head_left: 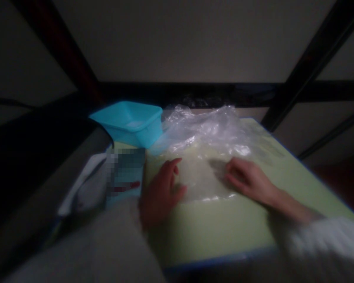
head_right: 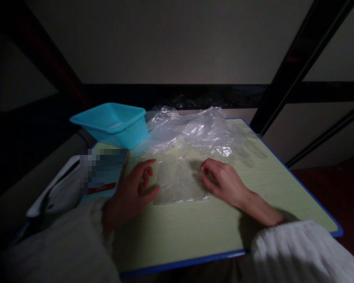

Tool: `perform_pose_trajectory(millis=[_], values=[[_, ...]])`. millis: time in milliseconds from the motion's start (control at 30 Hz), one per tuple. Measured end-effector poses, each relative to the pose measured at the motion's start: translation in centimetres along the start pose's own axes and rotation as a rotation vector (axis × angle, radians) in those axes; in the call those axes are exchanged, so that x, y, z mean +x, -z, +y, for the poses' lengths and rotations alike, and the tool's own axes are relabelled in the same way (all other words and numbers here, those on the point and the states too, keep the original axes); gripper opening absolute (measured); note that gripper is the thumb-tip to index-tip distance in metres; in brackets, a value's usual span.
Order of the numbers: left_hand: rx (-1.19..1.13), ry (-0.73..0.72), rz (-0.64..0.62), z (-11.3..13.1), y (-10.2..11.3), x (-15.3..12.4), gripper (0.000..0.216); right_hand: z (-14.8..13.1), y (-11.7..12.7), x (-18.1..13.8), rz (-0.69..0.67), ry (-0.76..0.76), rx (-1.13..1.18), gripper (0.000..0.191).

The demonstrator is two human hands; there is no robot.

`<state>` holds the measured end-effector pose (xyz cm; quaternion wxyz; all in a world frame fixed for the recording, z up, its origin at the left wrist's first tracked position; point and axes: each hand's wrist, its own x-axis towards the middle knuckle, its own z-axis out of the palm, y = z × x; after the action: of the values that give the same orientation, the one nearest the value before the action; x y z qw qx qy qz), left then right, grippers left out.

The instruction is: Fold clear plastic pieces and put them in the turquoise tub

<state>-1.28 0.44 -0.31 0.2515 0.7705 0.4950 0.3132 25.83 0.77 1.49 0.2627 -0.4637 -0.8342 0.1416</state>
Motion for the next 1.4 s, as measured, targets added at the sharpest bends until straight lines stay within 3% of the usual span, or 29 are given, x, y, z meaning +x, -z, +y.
perform_pose_trajectory(millis=[100, 167, 267, 400, 700, 1200, 1400], values=[[0.15, -0.252, -0.134, 0.3, -0.3, -0.6, 0.048, -0.8, -0.2, -0.1, -0.068, 0.214, -0.084, 0.031], [0.213, -0.355, -0.275, 0.5, -0.4, -0.9, 0.053, -1.1, -0.7, -0.3, -0.143, 0.28, -0.125, 0.052], [0.262, -0.43, -0.407, 0.7, -0.4, -1.1, 0.068, -1.2, -1.5, -0.5, -0.236, 0.33, -0.186, 0.076], [0.269, -0.429, -0.475, 0.8, -0.4, -1.1, 0.077, -1.1, -2.0, -0.8, -0.307, 0.361, -0.216, 0.089], [0.282, -0.439, -0.512, 0.5, -0.6, -1.2, 0.086, -0.5, -2.4, -1.5, -0.355, 0.347, -0.179, 0.093], [0.304, -0.518, -0.541, -0.1, -0.2, -0.8, 0.066, -0.2, -2.4, -1.7, -0.364, 0.365, -0.215, 0.09], [0.356, -0.496, -0.48, 0.0, -0.3, -0.9, 0.083, 0.1, -0.6, -1.0, -0.448, 0.354, -0.048, 0.088]])
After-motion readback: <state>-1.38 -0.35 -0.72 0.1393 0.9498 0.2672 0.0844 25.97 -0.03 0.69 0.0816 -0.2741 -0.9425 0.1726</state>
